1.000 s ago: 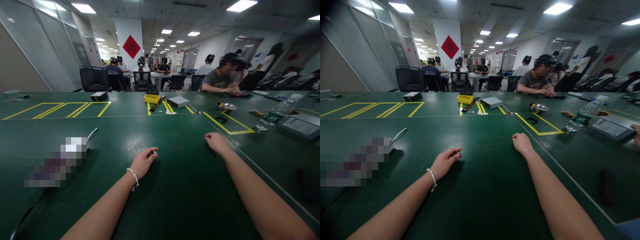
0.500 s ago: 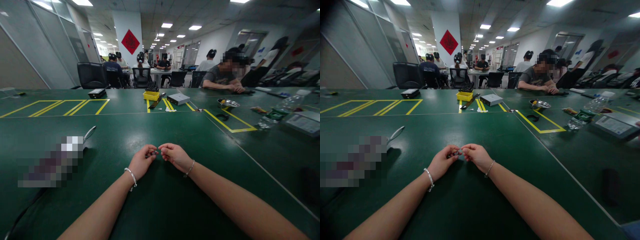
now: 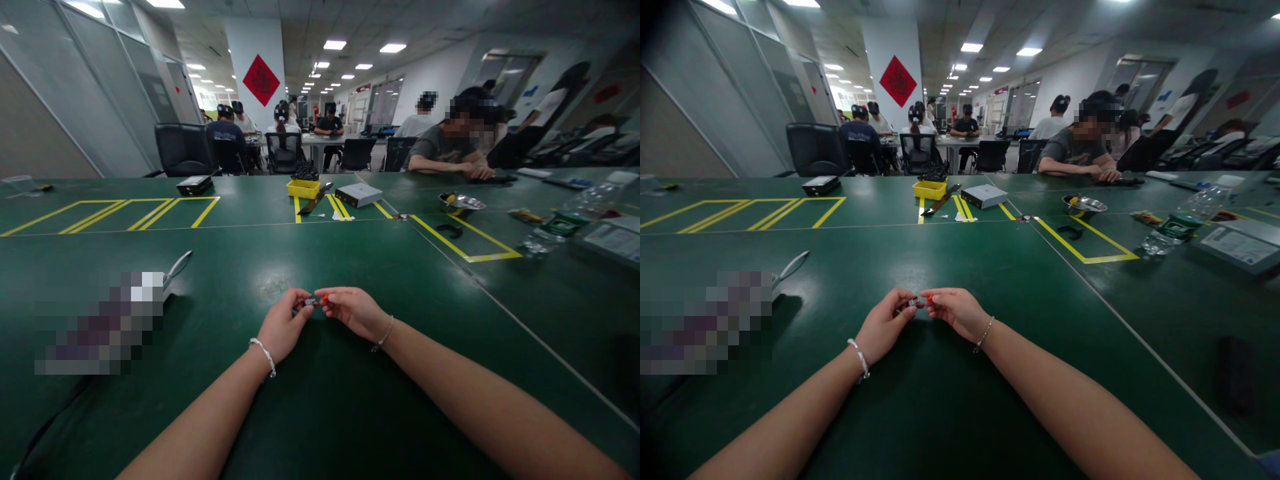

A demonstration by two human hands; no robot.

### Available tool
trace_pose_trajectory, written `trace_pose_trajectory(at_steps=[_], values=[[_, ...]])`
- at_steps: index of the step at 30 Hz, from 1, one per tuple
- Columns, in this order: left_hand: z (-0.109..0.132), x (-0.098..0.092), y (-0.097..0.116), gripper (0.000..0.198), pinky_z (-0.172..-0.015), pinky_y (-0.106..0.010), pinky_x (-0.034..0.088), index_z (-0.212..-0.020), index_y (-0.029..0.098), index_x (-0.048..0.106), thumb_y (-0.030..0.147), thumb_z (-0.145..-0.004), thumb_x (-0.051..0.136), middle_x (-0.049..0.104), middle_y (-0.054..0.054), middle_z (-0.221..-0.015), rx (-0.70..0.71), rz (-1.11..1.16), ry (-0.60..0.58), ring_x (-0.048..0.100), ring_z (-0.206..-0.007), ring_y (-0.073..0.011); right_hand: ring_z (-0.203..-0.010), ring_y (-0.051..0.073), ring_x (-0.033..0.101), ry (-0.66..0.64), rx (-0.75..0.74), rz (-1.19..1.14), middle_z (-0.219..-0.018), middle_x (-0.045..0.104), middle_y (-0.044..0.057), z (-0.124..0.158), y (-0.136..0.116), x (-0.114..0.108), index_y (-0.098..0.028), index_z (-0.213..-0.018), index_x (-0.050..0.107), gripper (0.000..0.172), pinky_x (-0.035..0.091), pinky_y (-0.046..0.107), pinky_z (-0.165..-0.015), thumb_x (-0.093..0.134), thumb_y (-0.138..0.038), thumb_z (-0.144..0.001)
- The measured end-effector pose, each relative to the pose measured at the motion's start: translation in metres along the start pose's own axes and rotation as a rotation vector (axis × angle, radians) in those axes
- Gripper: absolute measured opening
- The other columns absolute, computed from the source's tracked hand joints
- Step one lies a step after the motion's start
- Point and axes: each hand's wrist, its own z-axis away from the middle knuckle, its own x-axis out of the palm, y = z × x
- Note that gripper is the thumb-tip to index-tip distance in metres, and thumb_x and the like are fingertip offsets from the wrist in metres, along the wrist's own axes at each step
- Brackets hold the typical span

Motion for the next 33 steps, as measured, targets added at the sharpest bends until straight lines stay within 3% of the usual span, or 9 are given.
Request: trace_pose_trajectory(at_steps=[7,14,22,29,33], values=[[0.001,0.0,0.003,0.01,-0.063,-0.025,0.041,-0.085,0.02,0.054,0.024,-0.075,0.052,0.055,0.002,-0.075,0.093,-0.147,0.077,0.051,-0.066,-0.0118,-0.066,0.009,0.057,0.12,-0.099,0.004,-0.075,0.063,0.003,-0.001,0.009,0.007,-0.014,-0.079,0.064,0.02,0.045,0.026,-0.069,0.068,-0.019,-0.059],[0.0,0.002,-0.002,0.008,-0.063,-0.025,0.041,-0.083,0.02,0.054,0.021,-0.075,0.054,0.055,0.001,-0.077,0.156,-0.185,0.126,0.051,-0.068,-0.0119,-0.073,0.014,0.058,0.209,-0.189,0.208,-0.082,0.066,0.007,0.002,0.016,0.016,-0.014,-0.085,0.067,0.029,0.044,0.033,-0.077,0.067,-0.027,-0.06],[0.002,-0.001,0.0,0.007,-0.06,-0.026,0.041,-0.081,0.019,0.056,0.022,-0.075,0.056,0.056,0.001,-0.074,0.169,-0.203,0.205,0.051,-0.065,-0.0124,-0.089,0.019,0.057,0.158,-0.21,0.338,-0.102,0.062,0.009,0.007,0.017,0.018,-0.016,-0.099,0.064,0.036,0.046,0.036,-0.078,0.06,-0.031,-0.067],[0.001,-0.002,0.002,0.007,-0.06,-0.025,0.041,-0.08,0.019,0.056,0.021,-0.074,0.057,0.055,0.001,-0.071,0.156,-0.23,0.23,0.051,-0.064,-0.0119,-0.091,0.02,0.056,0.125,-0.24,0.419,-0.103,0.062,0.008,0.006,0.019,0.015,-0.016,-0.099,0.064,0.035,0.044,0.036,-0.08,0.06,-0.032,-0.068],[0.002,-0.001,0.003,0.007,-0.061,-0.025,0.042,-0.077,0.018,0.054,0.022,-0.073,0.058,0.054,0.001,-0.071,0.17,-0.265,0.203,0.052,-0.065,-0.0122,-0.082,0.017,0.058,0.152,-0.213,0.362,-0.096,0.064,0.007,0.005,0.019,0.016,-0.017,-0.093,0.066,0.032,0.046,0.033,-0.074,0.062,-0.032,-0.065]])
